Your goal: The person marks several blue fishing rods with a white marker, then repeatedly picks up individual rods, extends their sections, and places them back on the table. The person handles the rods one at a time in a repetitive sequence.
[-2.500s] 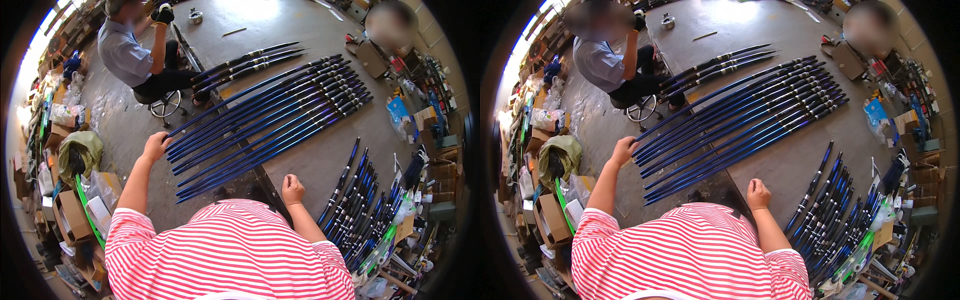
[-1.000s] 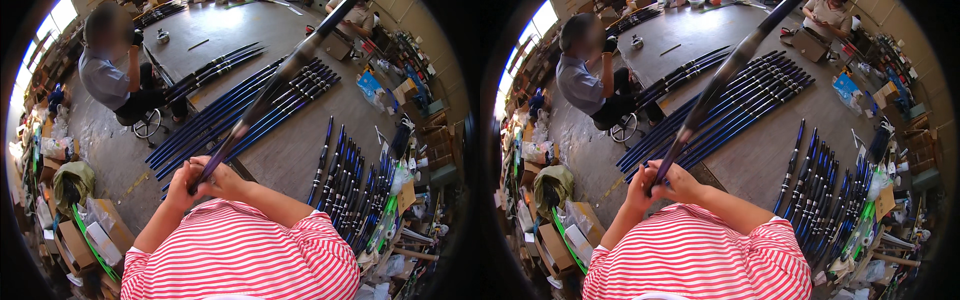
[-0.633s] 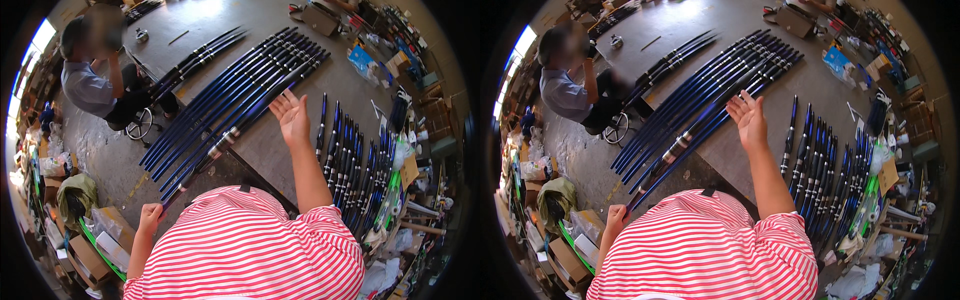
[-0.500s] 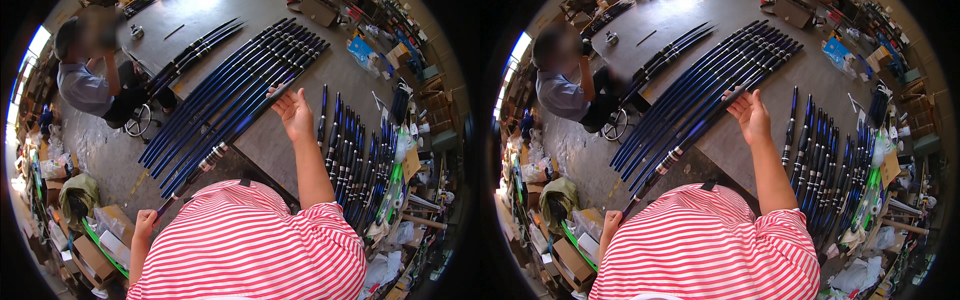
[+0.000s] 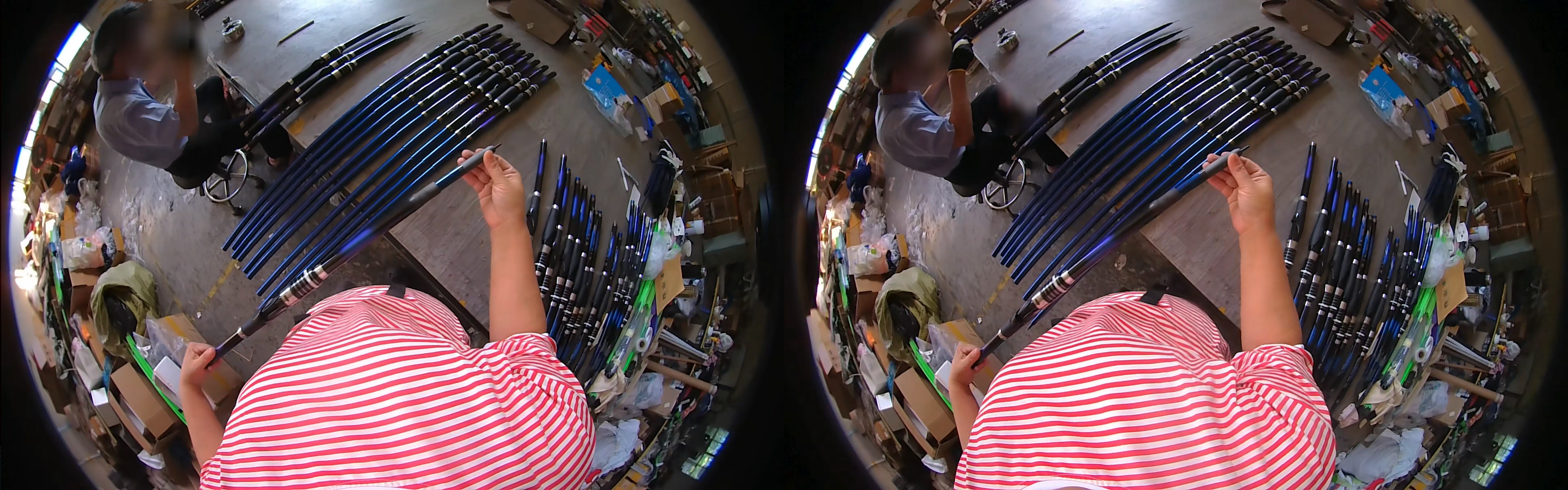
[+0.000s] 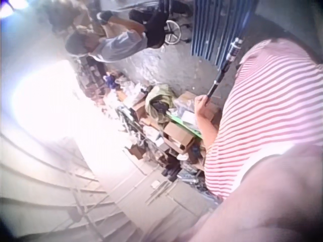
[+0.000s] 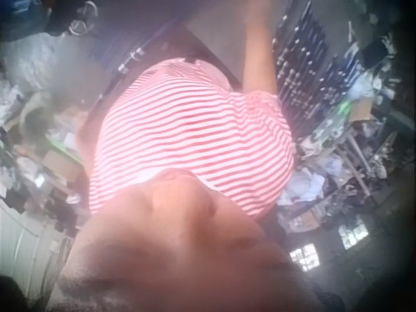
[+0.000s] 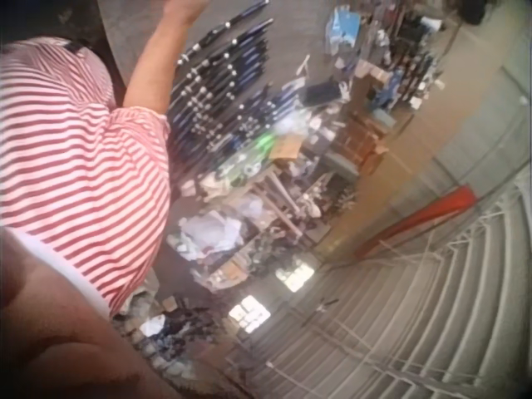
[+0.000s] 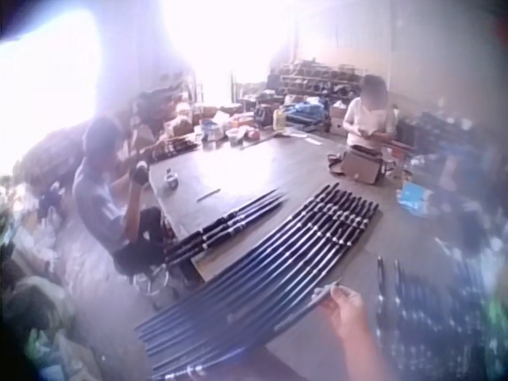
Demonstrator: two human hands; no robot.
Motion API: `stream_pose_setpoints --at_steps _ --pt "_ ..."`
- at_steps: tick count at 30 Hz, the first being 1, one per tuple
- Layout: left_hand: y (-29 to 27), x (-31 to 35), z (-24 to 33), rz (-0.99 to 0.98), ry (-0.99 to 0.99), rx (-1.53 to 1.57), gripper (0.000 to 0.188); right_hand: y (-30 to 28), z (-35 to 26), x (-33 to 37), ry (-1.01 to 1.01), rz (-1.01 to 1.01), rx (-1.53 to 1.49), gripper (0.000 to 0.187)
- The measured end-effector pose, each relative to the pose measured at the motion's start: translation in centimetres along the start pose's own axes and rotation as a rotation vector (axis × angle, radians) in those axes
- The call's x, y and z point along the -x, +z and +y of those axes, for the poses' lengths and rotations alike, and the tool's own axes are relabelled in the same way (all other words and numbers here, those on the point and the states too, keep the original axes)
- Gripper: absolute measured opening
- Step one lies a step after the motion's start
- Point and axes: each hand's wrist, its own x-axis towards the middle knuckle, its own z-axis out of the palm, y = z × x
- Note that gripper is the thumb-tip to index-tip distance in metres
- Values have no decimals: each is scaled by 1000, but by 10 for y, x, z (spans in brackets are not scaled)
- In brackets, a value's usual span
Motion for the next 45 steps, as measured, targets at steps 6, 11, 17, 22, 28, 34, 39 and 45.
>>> stream_pose_setpoints --at_steps 6,11,17,22,28,34,39,45 --pt "-10 4 3 61 -31 -18 51 -6 1 -4 9 9 4 19" --pt "-11 2 11 53 -28 -40 50 -2 2 -4 7 -2 -6 19" --pt "-16 0 10 25 -39 -36 50 -5 4 -5 -8 31 34 16" --pt "-22 0 7 32 -33 -32 49 -9 6 -4 -19 74 43 17" --pt "-42 5 11 47 0 -113 48 -29 -24 1 -55 -39 83 27" --pt "-57 -11 53 0 19 -206 44 -32 -73 9 -49 -532 743 37" --pt "-70 -35 77 -57 49 -256 47 -37 -74 33 371 -665 923 33" --pt "-80 -75 108 -169 62 -372 48 -42 -65 71 560 -693 899 54"
